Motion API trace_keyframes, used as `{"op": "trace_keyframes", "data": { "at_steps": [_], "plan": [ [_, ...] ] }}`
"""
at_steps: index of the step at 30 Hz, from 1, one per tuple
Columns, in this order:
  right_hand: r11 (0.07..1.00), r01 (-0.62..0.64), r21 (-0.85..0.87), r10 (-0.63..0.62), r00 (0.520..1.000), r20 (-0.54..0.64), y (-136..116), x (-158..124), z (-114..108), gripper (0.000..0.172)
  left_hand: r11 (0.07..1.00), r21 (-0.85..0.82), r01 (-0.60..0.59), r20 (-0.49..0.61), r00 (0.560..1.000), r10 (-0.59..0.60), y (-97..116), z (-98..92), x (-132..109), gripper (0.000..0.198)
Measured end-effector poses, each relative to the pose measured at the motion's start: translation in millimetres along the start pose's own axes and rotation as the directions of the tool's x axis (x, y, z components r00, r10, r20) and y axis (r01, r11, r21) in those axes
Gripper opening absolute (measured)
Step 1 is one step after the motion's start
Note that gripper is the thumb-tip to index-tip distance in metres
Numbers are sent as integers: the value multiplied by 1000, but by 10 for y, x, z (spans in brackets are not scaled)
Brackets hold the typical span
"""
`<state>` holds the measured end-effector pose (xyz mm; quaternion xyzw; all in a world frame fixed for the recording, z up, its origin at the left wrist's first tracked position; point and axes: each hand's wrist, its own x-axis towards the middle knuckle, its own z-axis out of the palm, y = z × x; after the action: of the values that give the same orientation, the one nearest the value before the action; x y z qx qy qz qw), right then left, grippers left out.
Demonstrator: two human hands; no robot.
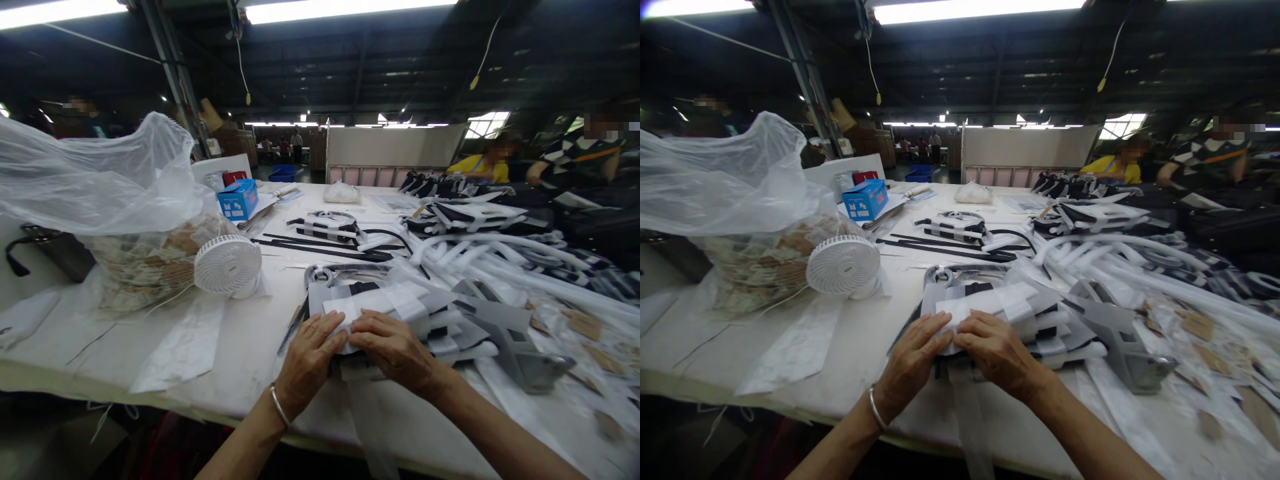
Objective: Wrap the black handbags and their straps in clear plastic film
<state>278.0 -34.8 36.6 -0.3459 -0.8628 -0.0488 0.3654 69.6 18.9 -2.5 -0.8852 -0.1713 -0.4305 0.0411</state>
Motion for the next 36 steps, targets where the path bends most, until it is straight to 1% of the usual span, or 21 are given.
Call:
{"op": "trace_keyframes", "data": {
  "at_steps": [3, 6, 8, 10, 12, 13, 14, 16, 19, 21, 23, 26, 29, 34, 36],
  "plan": [
    [999, 18, -47, -15, 998, 60, -65, -53, -62, 24, 997, 11, -73, 49, 996, 73, -15, 8, -66, 30],
    [992, 38, -124, -24, 994, 108, -207, -213, -204, 29, 997, 2, -77, 67, 995, 76, -29, -9, -78, 32],
    [984, 74, -161, -45, 984, 175, -308, -385, -309, 33, 997, -24, -67, 71, 995, 68, -35, -15, -69, 33],
    [976, 117, -182, -57, 951, 303, -386, -570, -382, 37, 997, -47, -61, 83, 994, 65, -36, -14, -62, 34],
    [970, 137, -201, -39, 902, 429, -432, -720, -395, 40, 997, -55, -53, 105, 993, 59, -32, -15, -62, 34],
    [967, 138, -213, -23, 884, 467, -443, -772, -374, 41, 997, -54, -49, 123, 991, 56, -29, -19, -64, 33],
    [964, 141, -223, -17, 877, 480, -447, -806, -337, 41, 998, -50, -46, 148, 988, 52, -27, -26, -66, 33],
    [960, 145, -241, -23, 895, 446, -436, -820, -226, 38, 998, -38, -49, 202, 978, 55, -25, -46, -69, 34],
    [960, 128, -248, -47, 950, 307, -399, -747, -41, 32, 997, -12, -70, 272, 960, 71, -27, -74, -66, 40],
    [961, 123, -249, -65, 971, 228, -377, -676, 46, 28, 996, 12, -83, 287, 955, 76, -31, -75, -63, 41],
    [957, 137, -256, -91, 979, 181, -364, -614, 92, 24, 995, 40, -94, 280, 957, 79, -35, -65, -64, 39],
    [955, 115, -274, -87, 990, 115, -372, -556, 105, 18, 993, 67, -101, 242, 967, 82, -42, -47, -63, 37],
    [962, 66, -263, -56, 997, 44, -399, -511, 78, 17, 991, 67, -113, 212, 973, 96, -56, -42, -38, 36],
    [990, -28, -141, 18, 997, -70, -408, -368, -33, 22, 988, 63, -139, 155, 980, 127, -71, -4, 28, 32],
    [996, -37, -87, 28, 994, -110, -373, -285, -72, 27, 989, 63, -137, 132, 983, 128, -60, 29, 27, 31]
  ]
}}
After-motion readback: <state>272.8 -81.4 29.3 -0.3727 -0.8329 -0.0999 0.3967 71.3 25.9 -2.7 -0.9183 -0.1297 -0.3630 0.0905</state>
